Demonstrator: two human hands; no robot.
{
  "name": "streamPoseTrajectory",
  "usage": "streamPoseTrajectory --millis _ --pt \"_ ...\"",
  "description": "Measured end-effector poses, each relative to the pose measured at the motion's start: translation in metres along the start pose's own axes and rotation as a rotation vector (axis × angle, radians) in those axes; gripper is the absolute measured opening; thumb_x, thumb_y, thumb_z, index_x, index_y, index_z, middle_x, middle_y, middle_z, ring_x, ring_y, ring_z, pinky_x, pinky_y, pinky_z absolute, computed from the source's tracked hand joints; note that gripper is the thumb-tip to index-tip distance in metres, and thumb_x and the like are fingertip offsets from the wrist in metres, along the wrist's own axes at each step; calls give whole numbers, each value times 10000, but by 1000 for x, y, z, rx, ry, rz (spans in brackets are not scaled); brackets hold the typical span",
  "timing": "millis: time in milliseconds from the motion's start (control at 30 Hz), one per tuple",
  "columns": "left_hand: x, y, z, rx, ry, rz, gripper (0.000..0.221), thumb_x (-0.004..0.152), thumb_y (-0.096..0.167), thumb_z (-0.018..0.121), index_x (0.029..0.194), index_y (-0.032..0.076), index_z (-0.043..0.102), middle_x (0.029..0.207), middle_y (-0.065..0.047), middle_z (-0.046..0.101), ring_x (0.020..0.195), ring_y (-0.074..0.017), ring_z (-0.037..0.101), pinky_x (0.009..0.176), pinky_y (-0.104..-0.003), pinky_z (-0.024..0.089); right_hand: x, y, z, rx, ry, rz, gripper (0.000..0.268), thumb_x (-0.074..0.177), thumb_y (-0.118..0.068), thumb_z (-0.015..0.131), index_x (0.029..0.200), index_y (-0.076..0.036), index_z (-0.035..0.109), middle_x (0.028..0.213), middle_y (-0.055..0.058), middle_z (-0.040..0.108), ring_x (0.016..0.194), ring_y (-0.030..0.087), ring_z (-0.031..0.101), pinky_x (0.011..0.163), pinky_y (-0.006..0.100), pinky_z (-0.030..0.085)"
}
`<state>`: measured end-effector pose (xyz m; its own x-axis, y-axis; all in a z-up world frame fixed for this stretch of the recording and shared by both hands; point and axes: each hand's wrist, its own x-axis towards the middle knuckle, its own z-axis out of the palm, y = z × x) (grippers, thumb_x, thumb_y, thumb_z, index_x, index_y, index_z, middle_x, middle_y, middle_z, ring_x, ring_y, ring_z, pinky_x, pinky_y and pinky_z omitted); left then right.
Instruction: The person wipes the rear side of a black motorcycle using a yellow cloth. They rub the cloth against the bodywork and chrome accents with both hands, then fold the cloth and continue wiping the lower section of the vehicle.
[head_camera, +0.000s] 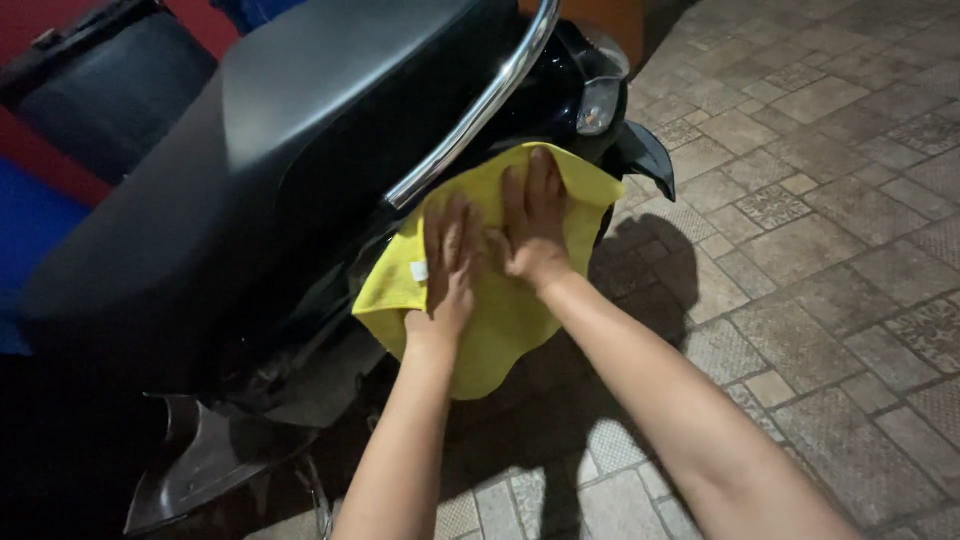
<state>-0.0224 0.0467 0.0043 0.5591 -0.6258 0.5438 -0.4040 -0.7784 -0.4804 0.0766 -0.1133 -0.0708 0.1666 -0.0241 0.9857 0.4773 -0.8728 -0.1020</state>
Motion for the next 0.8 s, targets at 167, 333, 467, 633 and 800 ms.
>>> streamPoseTrajectory --millis 167,333,467,633,800 --pt "12 6 -28 73 -5 -193 695 1025 143 402 1677 181 164 1732 -44 94 1579 -341 -1 1279 -420 29 21 -12 -11 8 -120 141 760 1045 -650 335 1643 -181 328 1690 229 192 1487 545 267 1053 637 389" --pt "27 2 -5 60 134 -118 563 1012 151 477 1567 90 410 1661 -185 275 1537 -441 184 1295 -521 136 38 12 -8 -10 -164 152 701 1016 -675 339 1609 -303 385 1675 140 233 1426 514 352 985 634 392" --pt "54 22 47 -92 224 -120 541 979 98 468 1519 72 441 1675 -140 263 1569 -327 189 1327 -514 108 46 39 -4 -10 -178 136 620 987 -600 414 1518 -287 481 1607 135 329 1438 474 336 1007 605 343" --pt "71 23 79 -21 91 -148 547 897 144 516 1425 1 522 1395 -215 552 1375 -396 438 1240 -558 245 76 47 -36 105 -200 176 460 1083 -402 347 1437 -140 481 1546 163 374 1430 423 364 1077 684 348" --pt "118 50 14 296 140 33 529 1010 217 383 1486 21 507 1486 -247 517 1403 -473 391 1274 -663 120 71 62 -30 160 -243 293 497 1119 -329 285 1475 -22 445 1597 187 315 1496 412 305 1276 577 258"
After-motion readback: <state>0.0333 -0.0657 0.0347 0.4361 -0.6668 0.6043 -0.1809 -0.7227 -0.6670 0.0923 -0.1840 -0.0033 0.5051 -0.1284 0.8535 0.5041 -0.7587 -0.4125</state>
